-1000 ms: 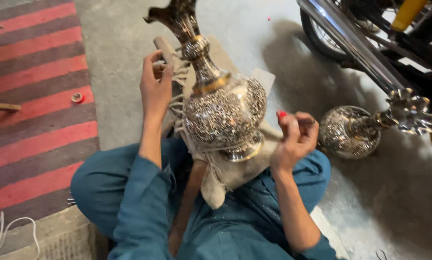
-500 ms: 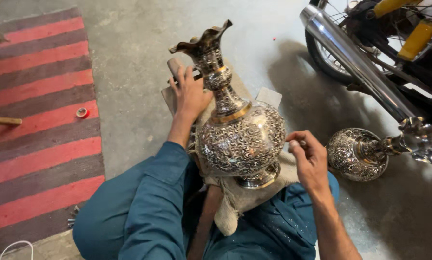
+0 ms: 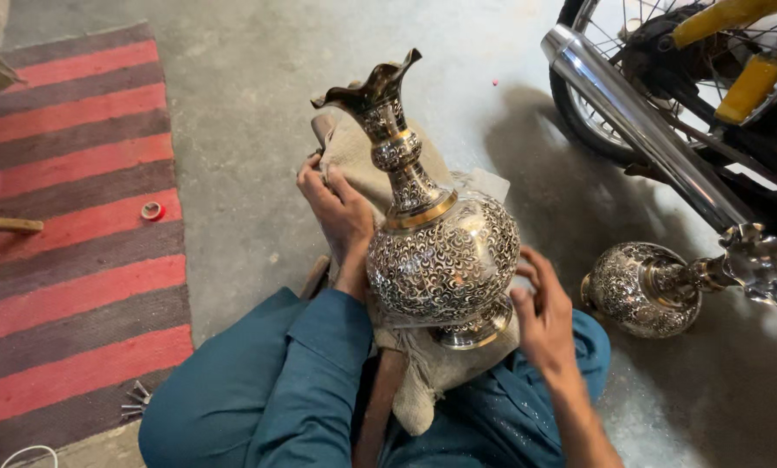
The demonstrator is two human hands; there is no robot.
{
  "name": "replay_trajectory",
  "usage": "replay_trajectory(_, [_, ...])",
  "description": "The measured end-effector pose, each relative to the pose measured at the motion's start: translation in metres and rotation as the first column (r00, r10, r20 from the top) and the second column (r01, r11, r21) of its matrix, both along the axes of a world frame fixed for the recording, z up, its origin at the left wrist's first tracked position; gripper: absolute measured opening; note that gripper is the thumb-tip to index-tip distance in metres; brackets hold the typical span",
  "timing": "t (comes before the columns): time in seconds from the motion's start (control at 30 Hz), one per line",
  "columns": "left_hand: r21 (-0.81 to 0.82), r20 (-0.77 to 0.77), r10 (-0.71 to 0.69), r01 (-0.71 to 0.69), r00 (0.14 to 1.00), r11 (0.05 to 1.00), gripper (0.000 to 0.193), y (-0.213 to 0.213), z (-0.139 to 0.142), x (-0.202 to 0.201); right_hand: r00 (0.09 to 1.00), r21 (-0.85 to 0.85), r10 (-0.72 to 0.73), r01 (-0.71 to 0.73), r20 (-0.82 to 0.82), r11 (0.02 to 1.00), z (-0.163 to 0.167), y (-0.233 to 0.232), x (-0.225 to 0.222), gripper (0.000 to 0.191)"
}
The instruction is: The person sits cross-legged on the floor with an ornate metal vase resting on a cushioned board, holding a punch against the vase's decorated surface and striking it with a wooden mallet to work the metal. Later they set the vase aside and rub a flat blade against a stone on a wooden board, honing the tool.
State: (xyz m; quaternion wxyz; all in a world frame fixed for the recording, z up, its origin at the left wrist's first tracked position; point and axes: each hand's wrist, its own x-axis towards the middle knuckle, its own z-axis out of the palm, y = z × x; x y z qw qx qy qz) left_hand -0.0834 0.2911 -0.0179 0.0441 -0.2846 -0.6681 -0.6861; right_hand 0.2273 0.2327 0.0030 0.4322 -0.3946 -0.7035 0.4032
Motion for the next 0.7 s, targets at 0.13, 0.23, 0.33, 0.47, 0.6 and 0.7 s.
replay_trajectory(0.13, [-0.151, -0.09, 0.011, -0.025, 0.996, 0.988, 0.034, -0.003, 0.007, -0.01, 0.954, 0.204, -0.112, 0.055, 0.279, 0.977, -0.017, -0.02, 0.012, 0.064])
replay_trajectory(0.23, [-0.333, -0.265, -0.052, -0.041, 0.963, 0.942, 0.045, 0.01, 0.023, -0.03, 0.98, 0.549, 0.007, -0.118, 0.199, 0.828, -0.022, -0.018, 0.02, 0.062])
replay_trajectory(0.33, [-0.646, -0.274, -0.352, 0.1, 0.895, 0.757, 0.036, 0.053, 0.046, -0.059, 0.975, 0.601, 0.019, -0.152, 0.221, 0.785, -0.026, -0.008, 0.024, 0.066])
replay_trajectory(0.47, [-0.845, -0.222, -0.615, 0.166, 0.756, 0.509, 0.058, 0.098, 0.061, -0.082, 0.954, 0.634, -0.016, -0.187, 0.3, 0.751, -0.041, 0.014, 0.025, 0.054])
replay_trajectory(0.6, [-0.781, -0.194, -0.686, 0.313, 0.701, 0.541, 0.048, 0.099, 0.054, -0.092, 0.925, 0.666, -0.091, -0.194, 0.368, 0.721, -0.056, 0.033, 0.016, 0.036])
replay_trajectory(0.7, [-0.673, -0.294, -0.683, 0.363, 0.668, 0.645, 0.04, 0.093, 0.049, -0.091, 0.949, 0.749, -0.001, -0.247, 0.314, 0.614, -0.05, 0.05, 0.009, 0.031])
